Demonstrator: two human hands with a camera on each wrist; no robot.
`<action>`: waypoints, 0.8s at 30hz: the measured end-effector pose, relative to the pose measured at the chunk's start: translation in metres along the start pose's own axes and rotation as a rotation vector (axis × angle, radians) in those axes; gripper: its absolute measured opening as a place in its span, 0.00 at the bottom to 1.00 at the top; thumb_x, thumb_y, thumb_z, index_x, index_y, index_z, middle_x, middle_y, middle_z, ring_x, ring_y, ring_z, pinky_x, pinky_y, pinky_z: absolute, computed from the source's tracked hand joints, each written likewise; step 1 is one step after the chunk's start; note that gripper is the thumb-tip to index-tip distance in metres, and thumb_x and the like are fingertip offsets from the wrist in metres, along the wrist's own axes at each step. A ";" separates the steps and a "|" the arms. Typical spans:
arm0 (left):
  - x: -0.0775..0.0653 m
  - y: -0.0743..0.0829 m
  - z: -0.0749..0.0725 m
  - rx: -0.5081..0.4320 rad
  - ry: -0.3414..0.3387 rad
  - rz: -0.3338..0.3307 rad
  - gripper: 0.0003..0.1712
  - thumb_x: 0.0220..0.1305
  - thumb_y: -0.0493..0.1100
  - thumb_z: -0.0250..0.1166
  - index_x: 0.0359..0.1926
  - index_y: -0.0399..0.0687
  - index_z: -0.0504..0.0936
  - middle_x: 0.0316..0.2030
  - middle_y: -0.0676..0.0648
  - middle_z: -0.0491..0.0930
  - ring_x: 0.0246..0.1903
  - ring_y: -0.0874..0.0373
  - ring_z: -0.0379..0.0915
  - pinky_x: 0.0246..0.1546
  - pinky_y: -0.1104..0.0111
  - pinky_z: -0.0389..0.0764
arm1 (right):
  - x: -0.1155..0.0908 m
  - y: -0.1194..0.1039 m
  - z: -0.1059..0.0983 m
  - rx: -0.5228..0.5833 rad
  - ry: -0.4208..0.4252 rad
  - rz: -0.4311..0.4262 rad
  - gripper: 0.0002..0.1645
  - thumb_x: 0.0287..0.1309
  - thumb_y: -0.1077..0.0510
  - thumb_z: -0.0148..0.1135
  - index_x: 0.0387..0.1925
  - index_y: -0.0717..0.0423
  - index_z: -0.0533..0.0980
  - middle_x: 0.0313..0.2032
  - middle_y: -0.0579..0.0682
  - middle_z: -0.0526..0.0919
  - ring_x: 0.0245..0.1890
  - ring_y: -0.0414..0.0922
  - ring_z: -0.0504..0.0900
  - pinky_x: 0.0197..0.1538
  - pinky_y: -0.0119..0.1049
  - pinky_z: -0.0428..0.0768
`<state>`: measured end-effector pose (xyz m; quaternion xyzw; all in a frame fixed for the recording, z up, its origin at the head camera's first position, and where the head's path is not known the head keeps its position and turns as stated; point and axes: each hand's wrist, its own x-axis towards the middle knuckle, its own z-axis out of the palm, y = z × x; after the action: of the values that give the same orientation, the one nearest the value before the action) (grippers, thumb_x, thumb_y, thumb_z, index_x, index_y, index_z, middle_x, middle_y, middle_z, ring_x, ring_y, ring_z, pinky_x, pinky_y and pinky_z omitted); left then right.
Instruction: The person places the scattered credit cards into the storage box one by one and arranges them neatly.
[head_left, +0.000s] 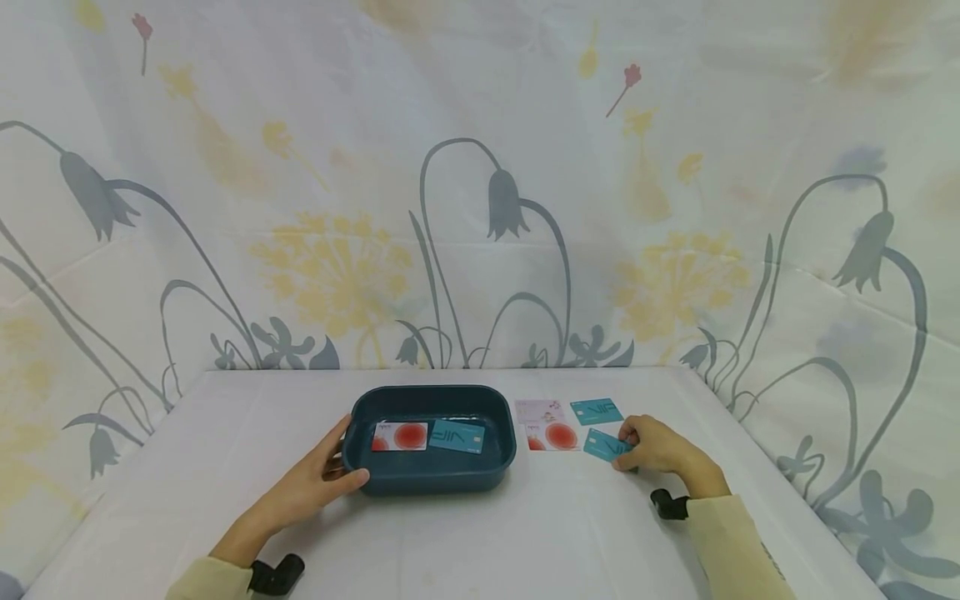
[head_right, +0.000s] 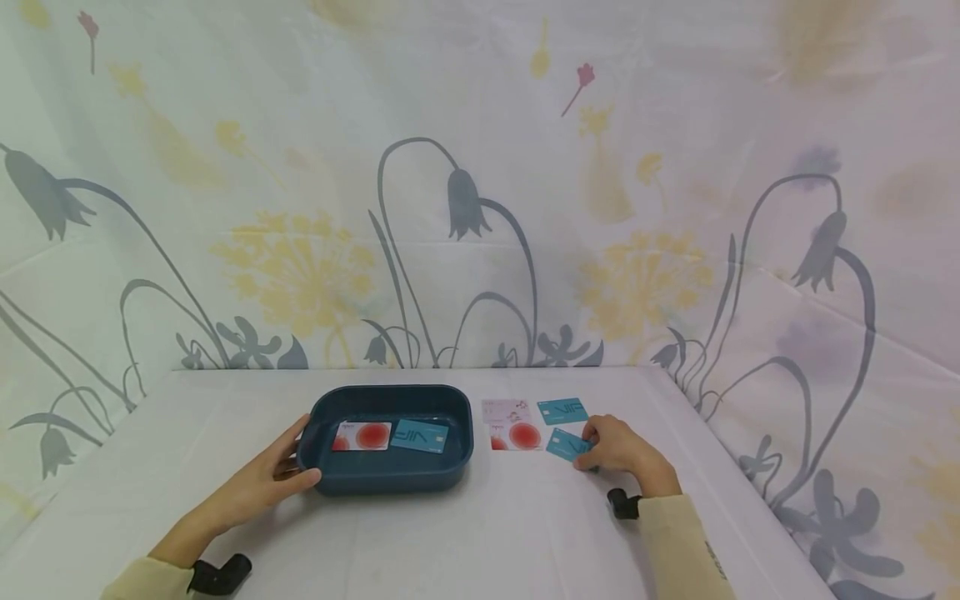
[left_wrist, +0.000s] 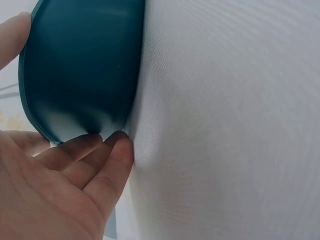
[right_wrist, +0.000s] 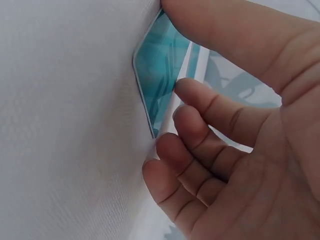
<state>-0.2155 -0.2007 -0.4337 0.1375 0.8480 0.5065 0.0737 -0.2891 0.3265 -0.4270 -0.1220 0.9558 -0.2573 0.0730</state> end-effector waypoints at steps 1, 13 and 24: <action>0.000 0.000 0.000 0.001 0.000 0.001 0.53 0.63 0.49 0.65 0.76 0.48 0.39 0.69 0.29 0.52 0.61 0.37 0.65 0.55 0.55 0.74 | 0.000 0.000 0.000 0.004 0.002 0.005 0.25 0.39 0.57 0.76 0.37 0.64 0.74 0.32 0.52 0.74 0.34 0.46 0.71 0.39 0.41 0.73; 0.000 -0.002 0.000 0.022 0.008 -0.002 0.52 0.63 0.49 0.65 0.76 0.49 0.40 0.68 0.29 0.55 0.62 0.37 0.64 0.57 0.53 0.72 | 0.000 0.000 0.002 0.028 -0.014 0.039 0.30 0.41 0.57 0.77 0.41 0.61 0.67 0.38 0.54 0.73 0.40 0.50 0.71 0.44 0.46 0.73; -0.001 0.000 0.000 0.023 0.010 -0.020 0.52 0.63 0.51 0.65 0.76 0.50 0.40 0.69 0.30 0.54 0.62 0.37 0.64 0.56 0.54 0.73 | 0.000 0.000 -0.001 -0.025 0.017 0.010 0.35 0.42 0.53 0.77 0.51 0.61 0.71 0.41 0.55 0.76 0.38 0.49 0.74 0.41 0.47 0.76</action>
<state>-0.2148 -0.2006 -0.4337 0.1274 0.8554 0.4967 0.0730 -0.2892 0.3269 -0.4264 -0.1159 0.9602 -0.2458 0.0644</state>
